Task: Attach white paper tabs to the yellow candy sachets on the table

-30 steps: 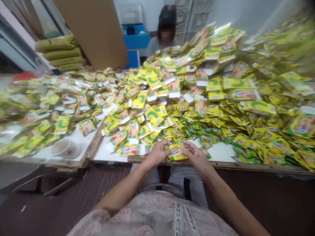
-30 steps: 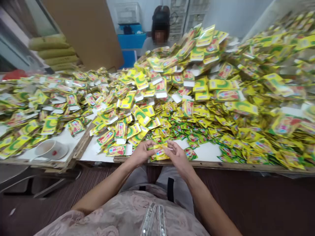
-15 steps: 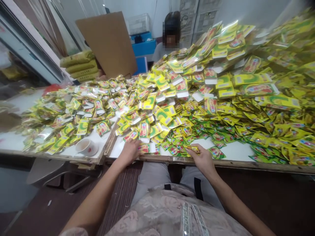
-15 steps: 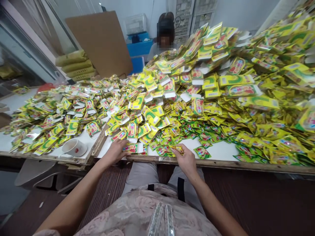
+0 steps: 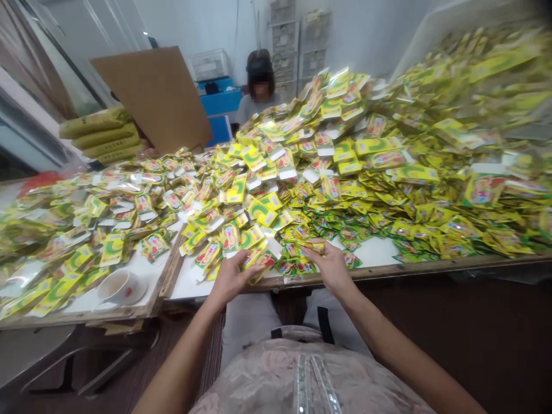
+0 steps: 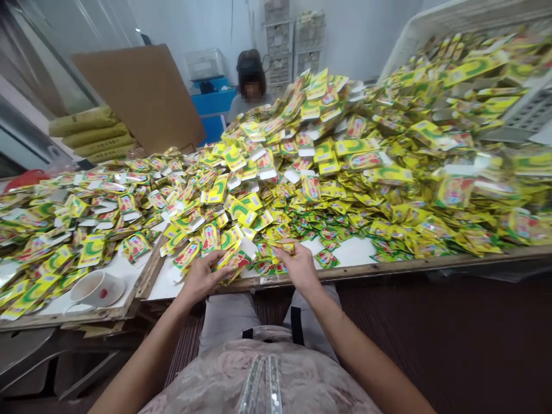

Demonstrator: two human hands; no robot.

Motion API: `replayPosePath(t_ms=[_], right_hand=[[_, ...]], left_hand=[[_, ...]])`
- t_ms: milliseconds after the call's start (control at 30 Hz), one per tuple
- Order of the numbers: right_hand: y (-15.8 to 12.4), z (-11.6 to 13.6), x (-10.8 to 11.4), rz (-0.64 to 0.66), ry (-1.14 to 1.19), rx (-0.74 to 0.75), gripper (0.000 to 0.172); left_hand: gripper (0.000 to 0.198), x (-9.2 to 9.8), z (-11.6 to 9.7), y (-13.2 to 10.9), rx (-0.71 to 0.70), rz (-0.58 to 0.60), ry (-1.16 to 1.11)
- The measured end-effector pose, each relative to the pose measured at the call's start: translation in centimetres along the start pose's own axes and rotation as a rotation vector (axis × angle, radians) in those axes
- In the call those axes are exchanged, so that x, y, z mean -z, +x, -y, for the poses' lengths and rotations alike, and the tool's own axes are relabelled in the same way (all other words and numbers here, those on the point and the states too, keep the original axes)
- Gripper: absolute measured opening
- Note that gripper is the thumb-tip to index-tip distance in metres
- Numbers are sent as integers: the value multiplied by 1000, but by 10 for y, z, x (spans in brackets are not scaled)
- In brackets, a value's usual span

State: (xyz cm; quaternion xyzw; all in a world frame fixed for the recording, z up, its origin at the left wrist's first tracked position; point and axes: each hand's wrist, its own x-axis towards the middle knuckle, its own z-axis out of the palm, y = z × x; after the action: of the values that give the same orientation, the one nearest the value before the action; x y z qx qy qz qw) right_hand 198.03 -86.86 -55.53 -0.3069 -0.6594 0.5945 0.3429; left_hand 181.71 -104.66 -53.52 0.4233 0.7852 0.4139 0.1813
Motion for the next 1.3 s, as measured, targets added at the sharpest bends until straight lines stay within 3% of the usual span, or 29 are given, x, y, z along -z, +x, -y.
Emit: replayPosePath(t_ms=[133, 267, 367, 467, 567, 667, 733, 867, 967, 1100, 1200, 1300], right_hand=[[11, 25, 0, 160, -128, 93, 28], [20, 22, 15, 313, -244, 18, 27], [29, 14, 20, 274, -125, -79, 32], [38, 11, 19, 172, -21, -74, 34], [45, 14, 18, 240, -188, -37, 26], [52, 18, 20, 328, -355, 35, 18], [56, 19, 19, 322, -389, 80, 18], [62, 11, 13, 213, -353, -11, 24], [59, 5, 10, 155, -420, 4, 23], [55, 6, 17, 288, -481, 78, 21], [57, 8, 24, 266, -548, 112, 23], [61, 5, 23, 292, -538, 100, 24]], left_hand=[[35, -30, -10, 7, 78, 83, -503], [39, -39, -11, 12, 200, 96, -696], [41, -40, -12, 17, 230, 136, -710], [43, -43, -11, 25, 229, 129, -701], [40, -48, -5, 34, 191, 120, -673], [34, -53, 0, 41, 152, 186, -660], [34, -56, -2, 45, 161, 253, -715], [45, -64, -10, 57, 244, 339, -877], [48, -73, -11, 65, 317, 318, -951], [47, -84, -7, 71, 369, 251, -955], [47, -87, -5, 72, 336, 216, -884], [43, -86, -5, 72, 270, 262, -825]])
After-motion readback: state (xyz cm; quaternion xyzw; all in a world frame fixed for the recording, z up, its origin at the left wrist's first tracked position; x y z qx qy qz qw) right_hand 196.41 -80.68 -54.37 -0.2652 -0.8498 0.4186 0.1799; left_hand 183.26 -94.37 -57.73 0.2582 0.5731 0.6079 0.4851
